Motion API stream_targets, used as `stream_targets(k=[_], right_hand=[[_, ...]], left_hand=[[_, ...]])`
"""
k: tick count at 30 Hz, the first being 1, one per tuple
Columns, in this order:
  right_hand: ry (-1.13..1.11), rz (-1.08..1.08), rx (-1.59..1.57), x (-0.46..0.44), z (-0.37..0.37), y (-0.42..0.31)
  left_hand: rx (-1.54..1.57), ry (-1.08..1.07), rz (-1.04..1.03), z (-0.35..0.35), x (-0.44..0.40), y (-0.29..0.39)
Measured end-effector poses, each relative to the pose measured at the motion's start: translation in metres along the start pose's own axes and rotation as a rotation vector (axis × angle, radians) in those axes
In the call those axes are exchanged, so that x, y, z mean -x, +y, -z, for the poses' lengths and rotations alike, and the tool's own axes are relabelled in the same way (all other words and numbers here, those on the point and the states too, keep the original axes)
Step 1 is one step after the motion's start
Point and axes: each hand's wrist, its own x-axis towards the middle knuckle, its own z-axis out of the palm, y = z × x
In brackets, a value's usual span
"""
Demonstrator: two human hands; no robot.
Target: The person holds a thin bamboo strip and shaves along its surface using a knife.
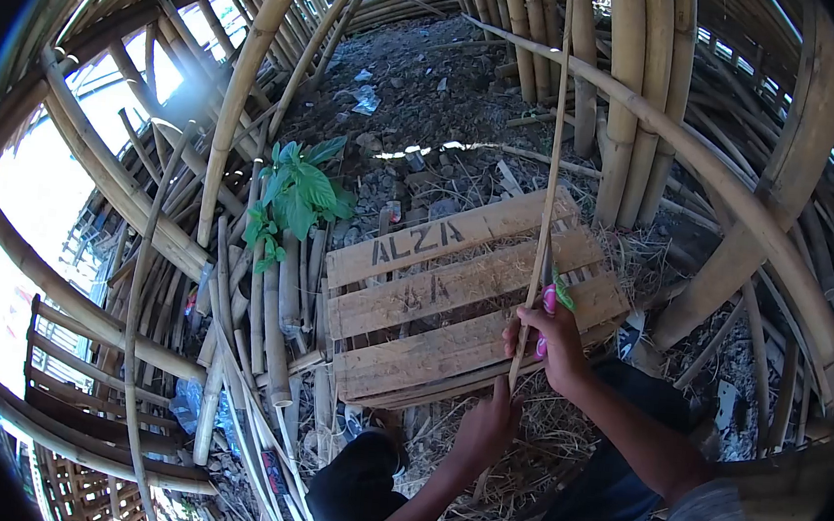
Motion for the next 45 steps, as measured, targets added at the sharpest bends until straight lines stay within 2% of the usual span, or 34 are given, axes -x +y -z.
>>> stream_targets(k=[10,20,30,45], right_hand=[[-0.02,0.003,0.036,0.001,-0.003,0.003],[-0.025,-0.045,0.072,0.0,-0.001,0.008],[-0.001,-0.103,0.129,0.0,-0.002,0.018],[-0.089,-0.05,0.169,0.001,-0.003,0.017]], left_hand=[[-0.016,-0.091,0.014,0.005,0.002,0.004],[-0.022,-0.088,-0.039,0.004,0.003,0.003],[-0.072,-0.135,0.009,0.004,0.005,0.006],[-0.012,-0.148,0.007,-0.002,0.004,-0.001]])
